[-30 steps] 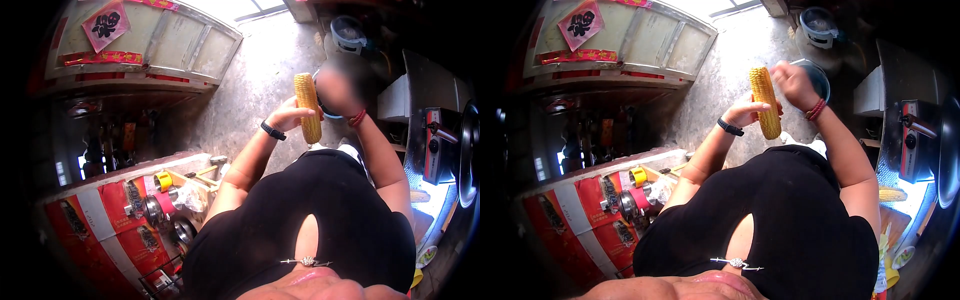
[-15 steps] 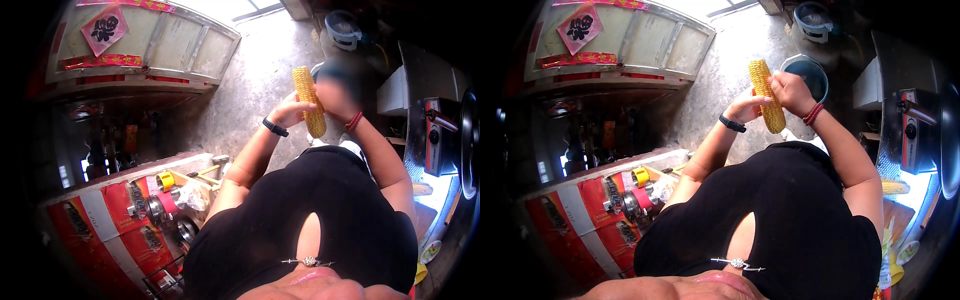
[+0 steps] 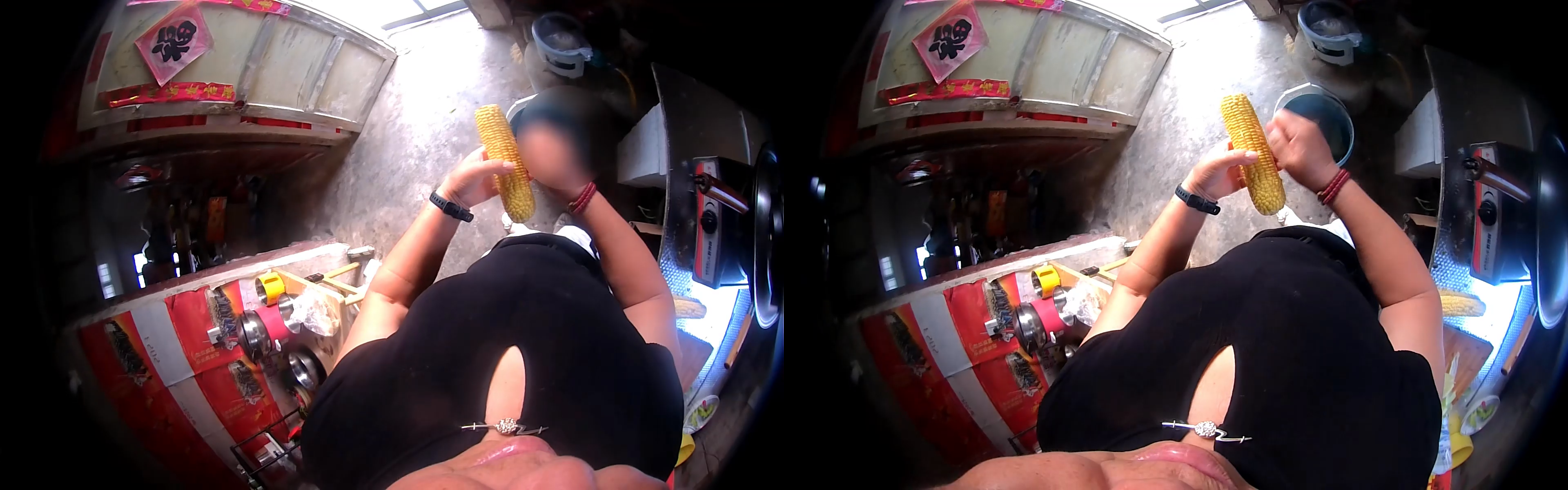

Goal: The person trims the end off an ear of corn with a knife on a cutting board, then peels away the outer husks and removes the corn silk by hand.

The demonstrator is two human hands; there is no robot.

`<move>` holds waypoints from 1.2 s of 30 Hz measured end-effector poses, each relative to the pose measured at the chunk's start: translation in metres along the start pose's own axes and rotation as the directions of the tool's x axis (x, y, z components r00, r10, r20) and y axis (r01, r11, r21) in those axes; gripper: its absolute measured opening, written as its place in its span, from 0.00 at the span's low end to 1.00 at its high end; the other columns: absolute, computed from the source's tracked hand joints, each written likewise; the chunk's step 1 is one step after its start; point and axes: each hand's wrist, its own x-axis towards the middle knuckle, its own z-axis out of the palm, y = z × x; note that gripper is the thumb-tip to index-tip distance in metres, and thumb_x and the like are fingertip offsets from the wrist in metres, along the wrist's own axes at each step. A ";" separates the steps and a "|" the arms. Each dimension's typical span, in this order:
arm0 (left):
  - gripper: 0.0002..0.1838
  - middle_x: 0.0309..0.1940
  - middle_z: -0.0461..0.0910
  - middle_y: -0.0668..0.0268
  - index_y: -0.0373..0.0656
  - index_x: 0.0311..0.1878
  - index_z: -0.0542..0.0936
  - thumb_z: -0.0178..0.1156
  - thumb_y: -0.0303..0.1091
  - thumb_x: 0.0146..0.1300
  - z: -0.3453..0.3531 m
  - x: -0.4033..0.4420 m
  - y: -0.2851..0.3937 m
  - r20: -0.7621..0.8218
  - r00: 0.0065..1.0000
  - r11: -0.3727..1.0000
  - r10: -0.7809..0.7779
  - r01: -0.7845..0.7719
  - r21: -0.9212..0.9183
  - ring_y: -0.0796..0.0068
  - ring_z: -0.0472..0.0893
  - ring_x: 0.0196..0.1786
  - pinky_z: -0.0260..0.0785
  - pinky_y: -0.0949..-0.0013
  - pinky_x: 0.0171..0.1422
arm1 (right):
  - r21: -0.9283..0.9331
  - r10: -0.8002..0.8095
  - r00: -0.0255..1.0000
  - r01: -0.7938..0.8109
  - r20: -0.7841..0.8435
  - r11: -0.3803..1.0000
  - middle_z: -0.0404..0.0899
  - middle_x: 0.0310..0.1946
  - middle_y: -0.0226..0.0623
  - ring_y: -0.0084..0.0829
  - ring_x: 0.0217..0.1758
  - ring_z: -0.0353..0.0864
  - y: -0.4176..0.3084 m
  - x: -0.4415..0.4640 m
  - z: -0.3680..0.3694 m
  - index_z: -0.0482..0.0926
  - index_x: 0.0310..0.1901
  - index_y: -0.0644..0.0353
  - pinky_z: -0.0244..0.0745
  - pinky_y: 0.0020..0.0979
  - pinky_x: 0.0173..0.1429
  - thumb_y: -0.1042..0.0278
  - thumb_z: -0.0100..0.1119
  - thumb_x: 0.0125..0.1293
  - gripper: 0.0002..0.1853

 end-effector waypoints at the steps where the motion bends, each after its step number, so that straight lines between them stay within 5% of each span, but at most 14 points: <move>1: 0.25 0.48 0.79 0.54 0.37 0.57 0.69 0.63 0.30 0.57 -0.001 0.000 0.000 0.027 1.000 1.000 -0.005 0.005 -0.009 0.57 0.79 0.55 0.71 0.53 0.62 | -0.033 -0.015 0.998 0.013 -0.054 0.999 0.71 0.23 0.43 0.35 0.27 0.74 0.004 0.002 -0.005 0.69 0.29 0.62 0.68 0.34 0.33 0.65 0.51 0.70 0.13; 5: 0.26 0.48 0.79 0.55 0.38 0.59 0.69 0.63 0.29 0.57 -0.005 0.002 -0.004 0.030 1.000 0.999 -0.009 0.010 -0.033 0.56 0.79 0.55 0.71 0.53 0.61 | -0.117 -0.081 0.990 0.068 -0.111 0.991 0.71 0.23 0.41 0.31 0.25 0.72 0.009 0.008 -0.021 0.68 0.28 0.61 0.67 0.32 0.32 0.67 0.50 0.72 0.13; 8: 0.27 0.50 0.78 0.59 0.41 0.60 0.69 0.64 0.29 0.57 -0.002 0.002 -0.005 0.010 1.000 0.999 -0.021 0.021 -0.026 0.61 0.78 0.55 0.71 0.55 0.61 | -0.098 -0.094 0.995 0.098 0.045 0.990 0.73 0.24 0.44 0.38 0.27 0.75 -0.003 0.007 -0.012 0.69 0.30 0.61 0.69 0.35 0.32 0.64 0.50 0.72 0.13; 10: 0.28 0.51 0.76 0.62 0.43 0.61 0.69 0.64 0.29 0.56 0.003 0.004 -0.008 -0.029 1.000 1.000 -0.012 0.012 -0.007 0.65 0.77 0.55 0.70 0.58 0.61 | -0.141 0.046 0.988 -0.025 0.145 0.990 0.74 0.26 0.46 0.43 0.29 0.77 -0.007 0.004 -0.001 0.69 0.31 0.61 0.70 0.38 0.33 0.63 0.50 0.72 0.13; 11: 0.28 0.52 0.75 0.66 0.45 0.61 0.69 0.65 0.30 0.56 0.011 0.000 -0.001 -0.002 0.999 0.999 -0.052 0.052 0.000 0.70 0.76 0.55 0.69 0.60 0.61 | -0.097 -0.057 0.995 0.065 0.083 0.993 0.75 0.27 0.49 0.50 0.32 0.77 -0.007 0.005 0.002 0.69 0.33 0.61 0.70 0.42 0.34 0.62 0.49 0.71 0.12; 18: 0.29 0.50 0.77 0.57 0.38 0.61 0.68 0.64 0.29 0.55 0.000 0.003 -0.007 0.012 0.998 0.998 -0.054 0.054 -0.024 0.56 0.78 0.56 0.70 0.52 0.61 | 0.209 0.226 0.969 -0.201 -0.104 0.957 0.66 0.21 0.39 0.28 0.24 0.65 0.011 0.009 -0.015 0.67 0.30 0.63 0.65 0.32 0.31 0.66 0.48 0.73 0.13; 23: 0.29 0.50 0.76 0.54 0.37 0.61 0.66 0.62 0.32 0.56 -0.003 0.003 -0.007 -0.031 0.999 0.995 -0.032 0.029 -0.094 0.51 0.78 0.57 0.70 0.49 0.63 | 0.250 0.331 0.920 -0.378 0.210 0.891 0.70 0.23 0.35 0.24 0.27 0.69 0.007 0.001 -0.016 0.69 0.31 0.61 0.66 0.30 0.33 0.63 0.48 0.74 0.14; 24: 0.29 0.51 0.76 0.54 0.37 0.61 0.66 0.61 0.33 0.56 -0.003 0.004 -0.007 -0.023 0.999 0.996 -0.024 0.022 -0.085 0.51 0.77 0.57 0.70 0.49 0.63 | 0.126 0.332 0.915 -0.366 0.230 0.922 0.71 0.24 0.31 0.21 0.30 0.70 0.004 -0.002 -0.013 0.70 0.33 0.61 0.67 0.26 0.32 0.63 0.48 0.74 0.13; 26: 0.29 0.52 0.76 0.53 0.36 0.61 0.66 0.61 0.33 0.56 -0.001 0.004 -0.005 -0.007 1.000 0.998 -0.010 0.009 -0.068 0.50 0.77 0.57 0.69 0.49 0.63 | 0.383 0.382 0.876 -0.474 0.294 0.793 0.72 0.26 0.28 0.20 0.30 0.71 -0.010 -0.002 -0.002 0.72 0.34 0.60 0.69 0.24 0.32 0.64 0.49 0.74 0.11; 29: 0.30 0.56 0.74 0.51 0.37 0.61 0.66 0.61 0.33 0.56 -0.001 0.004 -0.004 0.001 1.000 0.995 -0.018 0.018 -0.101 0.51 0.77 0.58 0.70 0.49 0.62 | 0.378 0.190 0.962 -0.253 0.195 0.891 0.72 0.26 0.27 0.17 0.29 0.71 -0.002 -0.001 0.003 0.73 0.35 0.60 0.68 0.22 0.31 0.65 0.49 0.74 0.10; 34: 0.29 0.54 0.76 0.51 0.39 0.61 0.67 0.63 0.33 0.57 -0.004 0.002 -0.002 0.023 1.000 0.999 -0.002 0.003 -0.049 0.52 0.79 0.55 0.73 0.52 0.59 | 0.674 0.357 0.930 -0.320 0.088 0.666 0.73 0.28 0.27 0.18 0.26 0.71 0.003 0.019 -0.023 0.75 0.37 0.58 0.68 0.21 0.32 0.71 0.48 0.71 0.06; 36: 0.29 0.52 0.77 0.52 0.40 0.61 0.67 0.65 0.33 0.57 -0.008 0.000 -0.002 -0.023 1.000 1.000 0.012 -0.012 0.006 0.54 0.80 0.53 0.74 0.54 0.58 | 0.349 0.327 0.919 -0.239 -0.219 0.906 0.73 0.25 0.25 0.18 0.28 0.73 -0.002 0.021 -0.019 0.75 0.38 0.60 0.69 0.21 0.37 0.71 0.53 0.70 0.03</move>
